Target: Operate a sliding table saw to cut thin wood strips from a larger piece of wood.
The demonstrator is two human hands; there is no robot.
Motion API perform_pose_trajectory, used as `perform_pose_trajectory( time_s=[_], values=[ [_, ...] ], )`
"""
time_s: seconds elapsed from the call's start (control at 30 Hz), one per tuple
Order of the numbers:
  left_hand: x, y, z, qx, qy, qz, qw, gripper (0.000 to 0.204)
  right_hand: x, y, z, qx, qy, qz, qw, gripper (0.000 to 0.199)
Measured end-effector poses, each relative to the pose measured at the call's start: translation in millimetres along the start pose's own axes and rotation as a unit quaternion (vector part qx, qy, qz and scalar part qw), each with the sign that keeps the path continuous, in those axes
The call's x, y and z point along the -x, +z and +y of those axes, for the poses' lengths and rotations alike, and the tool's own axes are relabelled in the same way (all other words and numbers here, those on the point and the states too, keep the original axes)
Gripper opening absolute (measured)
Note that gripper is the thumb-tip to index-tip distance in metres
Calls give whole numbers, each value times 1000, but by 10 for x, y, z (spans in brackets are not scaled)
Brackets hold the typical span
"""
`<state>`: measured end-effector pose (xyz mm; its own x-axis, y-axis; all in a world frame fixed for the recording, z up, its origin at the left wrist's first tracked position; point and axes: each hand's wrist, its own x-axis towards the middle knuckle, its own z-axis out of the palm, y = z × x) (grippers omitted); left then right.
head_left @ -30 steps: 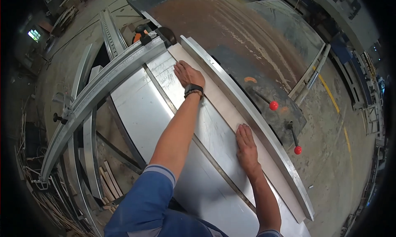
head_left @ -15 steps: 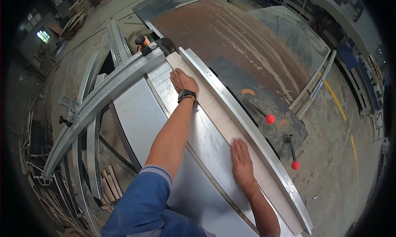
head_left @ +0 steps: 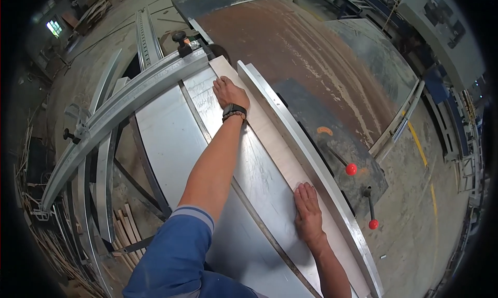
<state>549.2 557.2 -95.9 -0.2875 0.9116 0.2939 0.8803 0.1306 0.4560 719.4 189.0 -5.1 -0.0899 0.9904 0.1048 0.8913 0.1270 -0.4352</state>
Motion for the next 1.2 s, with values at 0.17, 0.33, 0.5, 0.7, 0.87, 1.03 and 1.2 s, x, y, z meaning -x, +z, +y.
perform_pose_trajectory(
  time_s=[0.17,0.33,0.5,0.7,0.87,1.03,1.2],
  values=[
    [-141,37,-108,-18,1,2,1000,49,-155,83,-70,-7,0,0,1000,56],
    [-313,-27,-244,51,-25,-44,997,45,-372,269,-100,-8,-8,21,1000,59],
    [784,-271,72,80,-11,-55,995,48,-544,480,-10,-21,-13,47,999,52],
    [1254,-267,191,32,-28,-1,999,60,-713,682,-61,-20,-45,70,996,52],
    [1162,-189,134,60,-33,-12,998,60,-702,735,-63,36,-70,69,994,47],
    [997,-81,-98,71,-38,9,997,59,-57,482,-80,45,-63,11,997,44],
    [854,-28,-158,53,-34,6,998,58,841,164,158,45,-39,-32,998,42]
  ],
)
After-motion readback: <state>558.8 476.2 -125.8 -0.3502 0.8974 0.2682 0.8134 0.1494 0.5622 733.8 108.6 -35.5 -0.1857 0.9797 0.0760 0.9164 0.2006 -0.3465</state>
